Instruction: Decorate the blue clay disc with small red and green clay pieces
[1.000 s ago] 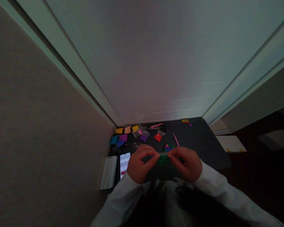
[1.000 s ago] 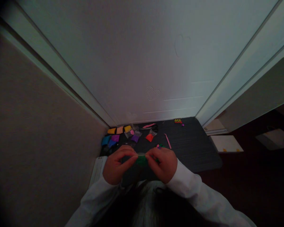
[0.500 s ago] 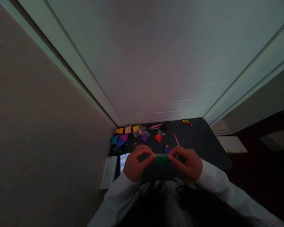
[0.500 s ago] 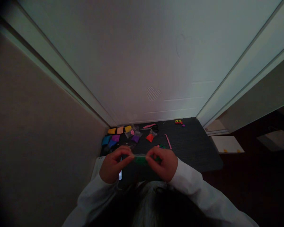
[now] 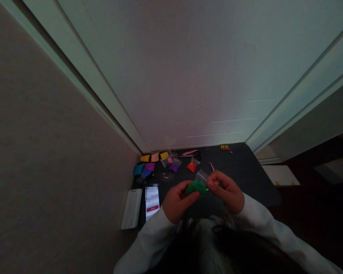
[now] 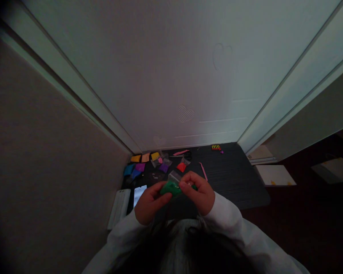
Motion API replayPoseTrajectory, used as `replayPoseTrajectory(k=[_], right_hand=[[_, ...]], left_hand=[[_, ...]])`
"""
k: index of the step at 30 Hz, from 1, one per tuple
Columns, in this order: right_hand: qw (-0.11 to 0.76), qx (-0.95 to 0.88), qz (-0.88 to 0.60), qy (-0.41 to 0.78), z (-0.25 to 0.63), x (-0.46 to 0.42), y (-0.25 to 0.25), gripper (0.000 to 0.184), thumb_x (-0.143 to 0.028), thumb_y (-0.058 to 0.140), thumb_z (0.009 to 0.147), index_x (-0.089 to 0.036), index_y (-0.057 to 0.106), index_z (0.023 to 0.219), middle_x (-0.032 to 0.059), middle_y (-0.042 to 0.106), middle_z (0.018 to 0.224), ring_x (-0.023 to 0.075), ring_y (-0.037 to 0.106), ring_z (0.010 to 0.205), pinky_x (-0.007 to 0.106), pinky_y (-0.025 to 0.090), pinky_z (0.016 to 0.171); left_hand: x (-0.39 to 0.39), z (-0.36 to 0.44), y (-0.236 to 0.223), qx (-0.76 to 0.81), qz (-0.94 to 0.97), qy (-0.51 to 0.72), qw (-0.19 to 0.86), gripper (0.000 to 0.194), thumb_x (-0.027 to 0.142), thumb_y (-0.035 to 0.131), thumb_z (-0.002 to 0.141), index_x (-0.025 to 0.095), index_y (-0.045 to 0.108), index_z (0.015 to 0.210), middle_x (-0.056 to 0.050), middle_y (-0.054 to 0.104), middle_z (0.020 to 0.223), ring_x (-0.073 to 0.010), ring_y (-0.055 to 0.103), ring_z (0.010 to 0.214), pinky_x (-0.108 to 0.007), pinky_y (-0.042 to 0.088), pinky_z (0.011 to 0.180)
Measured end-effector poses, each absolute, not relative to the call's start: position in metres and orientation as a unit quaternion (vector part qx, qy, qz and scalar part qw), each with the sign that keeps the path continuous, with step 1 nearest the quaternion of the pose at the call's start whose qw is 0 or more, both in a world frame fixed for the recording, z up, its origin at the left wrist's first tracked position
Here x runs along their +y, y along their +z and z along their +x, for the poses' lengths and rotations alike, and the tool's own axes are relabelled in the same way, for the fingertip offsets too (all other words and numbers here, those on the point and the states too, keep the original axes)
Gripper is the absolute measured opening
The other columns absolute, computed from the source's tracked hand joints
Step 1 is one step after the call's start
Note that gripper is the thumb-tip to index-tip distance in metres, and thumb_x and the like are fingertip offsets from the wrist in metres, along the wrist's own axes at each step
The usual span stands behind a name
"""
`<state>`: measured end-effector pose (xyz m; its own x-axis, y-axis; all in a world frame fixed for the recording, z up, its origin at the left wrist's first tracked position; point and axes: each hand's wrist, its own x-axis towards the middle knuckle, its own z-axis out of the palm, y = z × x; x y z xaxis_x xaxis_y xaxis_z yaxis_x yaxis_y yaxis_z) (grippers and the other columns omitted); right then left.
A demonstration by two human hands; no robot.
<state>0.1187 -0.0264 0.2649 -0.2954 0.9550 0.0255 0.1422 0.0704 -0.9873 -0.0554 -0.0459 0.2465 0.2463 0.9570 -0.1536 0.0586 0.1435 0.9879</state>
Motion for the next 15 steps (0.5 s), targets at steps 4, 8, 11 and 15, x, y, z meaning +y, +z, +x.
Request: replayPoseTrajectory(k=[4, 8, 11, 15], right_hand=[[0.388, -0.597, -0.446, 0.542, 0.117, -0.029, 0.258, 0.023, -0.038, 0.046, 0.078, -0.017, 0.046, 0.069, -0.0059, 0.033, 0.053, 0.0066, 0.031, 0.049, 0.02, 0.027, 0.046], [0.397, -0.54, -0.444, 0.594, 0.116, -0.027, 0.246, 0.024, -0.04, 0.049, 0.076, -0.017, 0.047, 0.069, -0.0064, 0.034, 0.052, 0.006, 0.031, 0.048, 0.02, 0.026, 0.045], [0.412, -0.423, -0.443, 0.675, 0.123, -0.018, 0.225, 0.026, -0.045, 0.045, 0.075, -0.02, 0.047, 0.078, -0.0086, 0.031, 0.048, 0.0051, 0.026, 0.039, 0.019, 0.024, 0.039], [0.414, -0.39, -0.454, 0.687, 0.143, -0.01, 0.195, 0.029, -0.044, 0.055, 0.065, -0.019, 0.048, 0.079, -0.0047, 0.042, 0.056, 0.0057, 0.034, 0.04, 0.02, 0.028, 0.037]], left_hand=[[-0.047, -0.055, 0.249, 0.517, 0.55, 0.347, 0.557, 0.025, 0.037, 0.057, 0.069, 0.014, 0.061, 0.08, 0.001, 0.058, 0.066, -0.0123, 0.052, 0.061, -0.023, 0.04, 0.057], [-0.046, -0.059, 0.241, 0.543, 0.531, 0.349, 0.55, 0.025, 0.039, 0.06, 0.065, 0.014, 0.058, 0.064, 0.004, 0.051, 0.054, -0.009, 0.045, 0.052, -0.02, 0.035, 0.05], [-0.041, -0.066, 0.216, 0.574, 0.43, 0.381, 0.583, 0.025, 0.038, 0.063, 0.062, 0.013, 0.057, 0.064, 0.005, 0.049, 0.051, -0.0077, 0.044, 0.049, -0.02, 0.034, 0.048], [-0.034, -0.079, 0.169, 0.62, 0.34, 0.396, 0.586, 0.026, 0.036, 0.058, 0.069, 0.011, 0.056, 0.075, 0.004, 0.05, 0.052, -0.0078, 0.046, 0.044, -0.021, 0.037, 0.044]])
